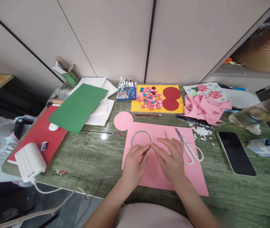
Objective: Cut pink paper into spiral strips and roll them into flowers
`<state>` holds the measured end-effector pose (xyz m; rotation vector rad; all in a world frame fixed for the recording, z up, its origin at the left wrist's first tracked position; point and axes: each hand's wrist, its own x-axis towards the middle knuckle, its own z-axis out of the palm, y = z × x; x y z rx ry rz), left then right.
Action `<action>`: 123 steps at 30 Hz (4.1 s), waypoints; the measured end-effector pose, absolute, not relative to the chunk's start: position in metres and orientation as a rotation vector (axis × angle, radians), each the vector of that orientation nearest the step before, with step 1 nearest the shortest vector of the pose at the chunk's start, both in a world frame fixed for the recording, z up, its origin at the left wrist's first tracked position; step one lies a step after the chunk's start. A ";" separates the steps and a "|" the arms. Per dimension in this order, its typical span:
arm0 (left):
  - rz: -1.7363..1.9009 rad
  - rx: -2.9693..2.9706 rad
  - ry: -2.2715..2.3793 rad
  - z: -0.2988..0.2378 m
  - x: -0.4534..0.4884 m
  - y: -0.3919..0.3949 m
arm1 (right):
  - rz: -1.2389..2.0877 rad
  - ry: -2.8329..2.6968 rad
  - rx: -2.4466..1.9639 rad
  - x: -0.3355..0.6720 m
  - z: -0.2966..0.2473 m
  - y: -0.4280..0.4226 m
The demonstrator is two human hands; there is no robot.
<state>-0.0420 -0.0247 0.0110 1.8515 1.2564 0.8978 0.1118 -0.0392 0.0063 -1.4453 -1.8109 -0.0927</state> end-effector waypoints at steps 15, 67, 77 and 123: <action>0.892 2.322 1.376 0.006 -0.042 -0.029 | -0.007 -1.759 -1.547 0.102 0.016 -0.040; 0.615 0.320 0.934 -0.006 -0.029 -0.030 | 0.847 -1.730 -1.509 0.126 -0.011 -0.090; 0.642 0.872 1.142 -0.006 -0.033 -0.028 | 0.423 -1.452 -1.820 0.128 -0.009 -0.079; 0.216 2.373 1.360 -0.030 -0.037 -0.025 | 0.875 -1.766 -2.146 0.114 -0.015 -0.014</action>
